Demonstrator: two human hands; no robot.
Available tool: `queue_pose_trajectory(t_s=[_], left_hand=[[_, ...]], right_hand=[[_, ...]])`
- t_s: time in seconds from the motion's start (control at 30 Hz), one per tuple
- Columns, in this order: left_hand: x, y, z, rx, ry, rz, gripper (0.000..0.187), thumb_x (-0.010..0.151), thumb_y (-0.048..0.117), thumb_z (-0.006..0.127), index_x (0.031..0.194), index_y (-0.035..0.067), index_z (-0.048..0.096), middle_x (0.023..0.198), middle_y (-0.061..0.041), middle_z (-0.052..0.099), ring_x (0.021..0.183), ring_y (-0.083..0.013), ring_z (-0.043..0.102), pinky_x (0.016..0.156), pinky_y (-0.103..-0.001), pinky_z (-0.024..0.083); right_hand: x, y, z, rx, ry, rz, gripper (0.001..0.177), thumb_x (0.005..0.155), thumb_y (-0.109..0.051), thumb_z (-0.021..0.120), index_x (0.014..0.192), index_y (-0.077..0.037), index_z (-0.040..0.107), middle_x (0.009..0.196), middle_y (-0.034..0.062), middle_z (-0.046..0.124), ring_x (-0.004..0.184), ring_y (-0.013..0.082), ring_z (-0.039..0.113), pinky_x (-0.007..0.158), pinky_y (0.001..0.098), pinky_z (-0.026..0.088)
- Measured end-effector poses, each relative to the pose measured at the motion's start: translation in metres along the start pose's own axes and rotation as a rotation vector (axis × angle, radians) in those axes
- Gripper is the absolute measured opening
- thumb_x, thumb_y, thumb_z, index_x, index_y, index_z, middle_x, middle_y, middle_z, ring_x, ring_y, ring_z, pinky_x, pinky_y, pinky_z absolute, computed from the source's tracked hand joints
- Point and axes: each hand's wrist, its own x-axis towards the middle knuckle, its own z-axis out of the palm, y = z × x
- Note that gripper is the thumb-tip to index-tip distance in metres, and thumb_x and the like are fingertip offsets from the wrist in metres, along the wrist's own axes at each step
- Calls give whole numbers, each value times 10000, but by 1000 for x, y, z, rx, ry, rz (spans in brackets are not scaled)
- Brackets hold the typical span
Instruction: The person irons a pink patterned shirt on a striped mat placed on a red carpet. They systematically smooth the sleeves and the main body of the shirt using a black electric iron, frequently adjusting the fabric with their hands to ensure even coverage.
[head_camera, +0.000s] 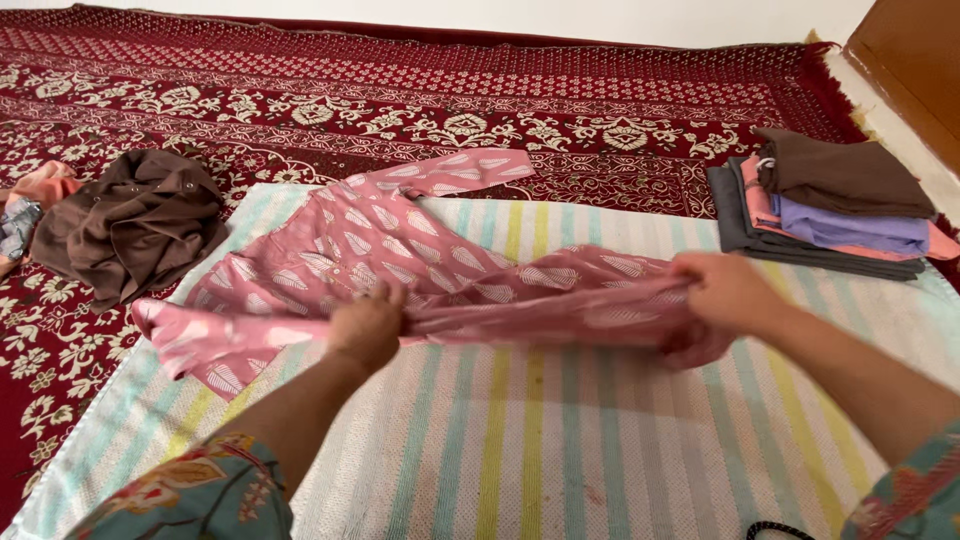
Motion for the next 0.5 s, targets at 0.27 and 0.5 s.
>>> queue_pose_trajectory(t_s=[0.27, 0.5], left_hand=[[15, -125, 31, -402, 92, -368, 284, 1072, 222, 435, 1274, 106, 597, 1234, -180, 726, 1077, -362, 719, 944, -509, 570], [-7, -137, 102, -364, -196, -212, 650, 875, 217, 691, 1469, 197, 429, 1450, -205, 519, 1297, -379, 563, 1063, -508, 470]], right_hand=[[-35, -45, -106, -482, 38, 48, 232, 838, -317, 698, 1032, -191, 715, 871, 56, 757, 826, 302, 728, 737, 444, 574], [-46, 13, -113, -611, 96, 26, 124, 887, -283, 673, 932, -182, 729, 907, 43, 753, 914, 281, 735, 800, 426, 580]])
